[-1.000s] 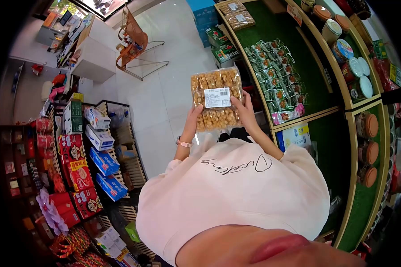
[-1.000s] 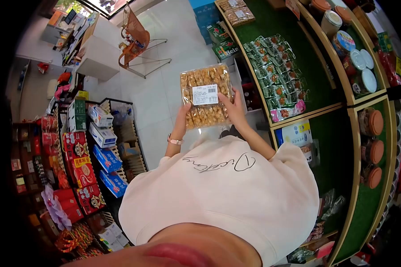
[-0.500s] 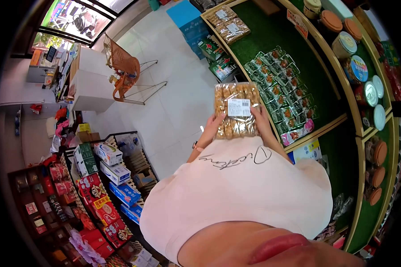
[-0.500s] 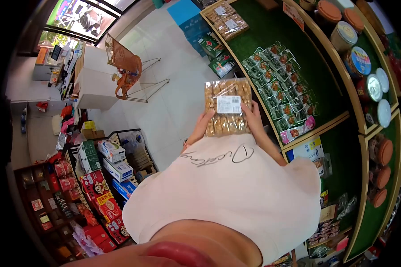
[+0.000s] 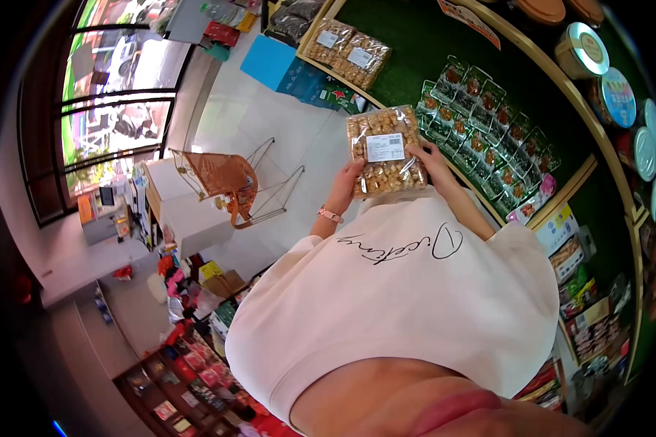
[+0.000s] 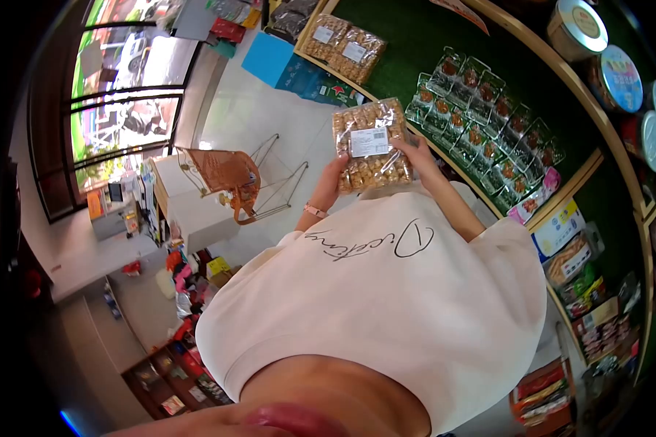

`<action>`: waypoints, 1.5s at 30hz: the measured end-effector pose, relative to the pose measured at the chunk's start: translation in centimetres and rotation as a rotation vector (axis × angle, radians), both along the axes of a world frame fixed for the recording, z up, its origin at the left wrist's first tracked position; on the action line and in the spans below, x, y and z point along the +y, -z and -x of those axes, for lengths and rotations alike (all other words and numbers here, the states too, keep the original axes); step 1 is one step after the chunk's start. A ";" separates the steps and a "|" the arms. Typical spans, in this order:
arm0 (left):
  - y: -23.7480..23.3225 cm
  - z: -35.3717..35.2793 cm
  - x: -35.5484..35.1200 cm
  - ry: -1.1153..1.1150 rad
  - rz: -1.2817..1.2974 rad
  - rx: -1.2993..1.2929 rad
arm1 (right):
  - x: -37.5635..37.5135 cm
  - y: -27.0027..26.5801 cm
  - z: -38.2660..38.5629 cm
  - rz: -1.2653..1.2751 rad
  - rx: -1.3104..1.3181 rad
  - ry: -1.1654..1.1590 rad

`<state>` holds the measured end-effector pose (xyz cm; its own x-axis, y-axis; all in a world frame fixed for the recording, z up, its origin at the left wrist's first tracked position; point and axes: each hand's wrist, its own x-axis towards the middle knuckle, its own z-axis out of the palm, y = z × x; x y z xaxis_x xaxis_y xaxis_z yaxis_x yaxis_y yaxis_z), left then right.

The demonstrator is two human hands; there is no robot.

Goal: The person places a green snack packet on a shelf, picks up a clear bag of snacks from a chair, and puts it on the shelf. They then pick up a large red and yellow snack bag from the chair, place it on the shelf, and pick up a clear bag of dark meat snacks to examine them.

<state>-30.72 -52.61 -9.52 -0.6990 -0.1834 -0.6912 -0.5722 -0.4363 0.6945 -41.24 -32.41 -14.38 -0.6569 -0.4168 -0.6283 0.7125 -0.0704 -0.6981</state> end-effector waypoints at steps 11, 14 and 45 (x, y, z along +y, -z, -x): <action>10.4 10.2 -6.3 0.428 0.059 -0.028 | -1.2 7.6 4.1 -0.051 -0.236 0.247; 11.6 16.0 -9.3 0.631 0.185 0.010 | -4.5 15.8 6.3 0.120 -0.353 0.281; 23.3 29.5 -13.7 1.064 1.004 0.307 | -14.5 23.2 12.2 -0.192 -0.048 0.577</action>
